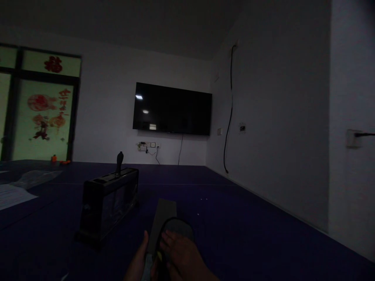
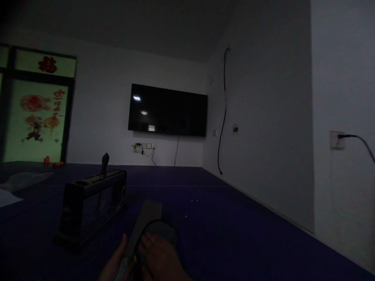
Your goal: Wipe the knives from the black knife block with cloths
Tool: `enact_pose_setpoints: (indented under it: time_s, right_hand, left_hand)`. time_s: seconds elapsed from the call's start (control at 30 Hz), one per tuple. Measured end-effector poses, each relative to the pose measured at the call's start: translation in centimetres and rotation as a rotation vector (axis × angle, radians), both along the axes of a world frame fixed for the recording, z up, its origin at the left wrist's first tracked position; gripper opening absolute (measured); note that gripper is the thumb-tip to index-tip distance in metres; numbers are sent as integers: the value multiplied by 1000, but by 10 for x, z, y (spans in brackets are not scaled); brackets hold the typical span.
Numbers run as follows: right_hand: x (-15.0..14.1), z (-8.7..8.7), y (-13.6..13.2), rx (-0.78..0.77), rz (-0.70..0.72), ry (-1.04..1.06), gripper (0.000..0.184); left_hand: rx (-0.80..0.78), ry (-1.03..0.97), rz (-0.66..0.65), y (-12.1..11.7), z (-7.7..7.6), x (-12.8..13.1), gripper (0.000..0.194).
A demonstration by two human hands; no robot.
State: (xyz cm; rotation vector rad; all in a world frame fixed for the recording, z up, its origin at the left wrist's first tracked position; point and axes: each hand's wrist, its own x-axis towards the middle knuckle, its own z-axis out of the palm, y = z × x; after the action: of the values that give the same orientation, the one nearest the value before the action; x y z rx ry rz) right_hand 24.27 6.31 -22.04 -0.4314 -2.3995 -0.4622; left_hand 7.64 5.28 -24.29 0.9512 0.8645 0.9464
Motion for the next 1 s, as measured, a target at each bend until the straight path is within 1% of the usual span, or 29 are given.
enact_pose_setpoints:
  time_s: [0.07,0.17,0.3,0.43,0.53,0.6,0.67,0.8,0.93,1.0]
  right_hand:
    - [2,-5,4,9,-39,57,46]
    - [3,-10,8,51,-79,63,47]
    - [3,-5,3,87,-139,57,46]
    - [3,-1,-1,119,-168,0,47]
    - [4,-3,4,180,-123,1,45]
    - [5,-6,8,213,-65,32,42]
    - [5,-8,11,240,-7,51,40]
    - [5,-8,12,248,11,16,39]
    - [3,-5,8,143,-20,-76,44]
    - [1,-3,5,77,-49,-130,45]
  left_hand:
    - [15,-41,-6,1,-3,0,78]
    - [-1,-112,-35,0,-1,-1,81]
    - [-106,-204,14,-4,7,0,85]
    - [-110,-230,13,-6,6,1,86]
    - [-118,-214,31,-3,0,1,85]
    - [-89,-171,46,1,-5,3,83]
    - [-15,-136,90,7,-11,5,81]
    - [80,-118,189,13,-16,8,70]
    - [155,-113,235,10,-11,5,50]
    - [176,-101,250,7,-7,3,43]
